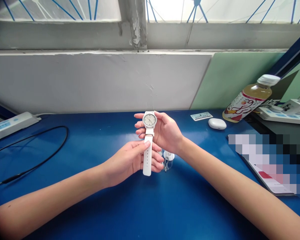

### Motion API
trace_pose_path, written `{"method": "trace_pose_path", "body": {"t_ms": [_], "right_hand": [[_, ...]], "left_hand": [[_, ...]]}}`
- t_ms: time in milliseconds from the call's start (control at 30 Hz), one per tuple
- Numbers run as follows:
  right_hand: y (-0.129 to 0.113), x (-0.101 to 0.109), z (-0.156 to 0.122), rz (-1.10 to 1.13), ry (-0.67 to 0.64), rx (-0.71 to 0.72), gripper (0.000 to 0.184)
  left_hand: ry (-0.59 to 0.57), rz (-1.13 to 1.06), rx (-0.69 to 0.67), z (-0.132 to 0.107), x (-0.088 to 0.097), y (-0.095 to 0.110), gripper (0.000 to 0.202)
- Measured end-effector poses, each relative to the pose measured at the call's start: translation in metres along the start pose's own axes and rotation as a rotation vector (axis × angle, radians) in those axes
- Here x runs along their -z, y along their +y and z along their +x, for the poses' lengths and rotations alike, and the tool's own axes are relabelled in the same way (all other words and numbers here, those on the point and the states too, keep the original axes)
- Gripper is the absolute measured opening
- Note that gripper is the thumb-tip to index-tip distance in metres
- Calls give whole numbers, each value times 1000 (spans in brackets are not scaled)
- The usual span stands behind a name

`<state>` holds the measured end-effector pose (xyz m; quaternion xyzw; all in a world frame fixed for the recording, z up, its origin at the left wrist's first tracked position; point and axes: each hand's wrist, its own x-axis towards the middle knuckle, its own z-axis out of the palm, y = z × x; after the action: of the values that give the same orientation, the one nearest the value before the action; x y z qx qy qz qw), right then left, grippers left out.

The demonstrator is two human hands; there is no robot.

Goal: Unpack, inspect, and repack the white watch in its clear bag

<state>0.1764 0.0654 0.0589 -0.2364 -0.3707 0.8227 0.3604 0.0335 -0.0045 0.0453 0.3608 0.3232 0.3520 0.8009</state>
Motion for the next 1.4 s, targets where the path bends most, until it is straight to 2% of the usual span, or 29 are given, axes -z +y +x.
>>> {"method": "trace_pose_path", "body": {"t_ms": [133, 267, 433, 600, 667, 733, 800, 900, 967, 1033, 1167, 1233, 1300, 1400], "right_hand": [[-2, 1, 0, -19, -17, -2, 42], [-4, 1, -2, -109, 0, 56, 38], [-4, 3, 0, -121, 86, 153, 29], [-1, 3, 0, -157, 145, 184, 30], [-1, 2, -2, -164, 73, 146, 33], [0, 1, -3, -170, -62, 97, 37], [0, -1, -4, -178, -164, 70, 33], [-3, -2, -5, -192, -175, 84, 26], [-7, -1, -3, -195, -123, 111, 26], [-10, 1, 0, -199, -4, 163, 26], [-15, 6, 8, -203, 498, 310, 20], [-17, 6, 10, -142, 661, 308, 11], [-18, 4, 10, -57, 663, 276, 16], [-19, -1, 6, 10, 566, 255, 26]], "left_hand": [[41, 6, -21, -2, -2, 2, 31], [68, 46, -53, -4, -4, 3, 28], [6, 37, -58, -4, -3, 2, 38], [-85, -81, -10, -2, 0, 1, 34], [-105, -93, -2, -1, -1, 2, 34], [-123, -73, 4, -1, -2, 4, 37], [-140, -58, 33, -2, -4, 5, 42], [-159, -45, 76, -3, -4, 4, 41], [-168, -35, 73, -4, -4, 2, 46], [-170, -13, 28, -7, -3, 1, 54], [-85, 90, -127, -10, -2, 2, 64], [-5, 109, -139, -10, -3, 3, 62], [52, 93, -118, -8, -3, 5, 57], [73, 68, -103, -6, -3, 5, 52]]}}
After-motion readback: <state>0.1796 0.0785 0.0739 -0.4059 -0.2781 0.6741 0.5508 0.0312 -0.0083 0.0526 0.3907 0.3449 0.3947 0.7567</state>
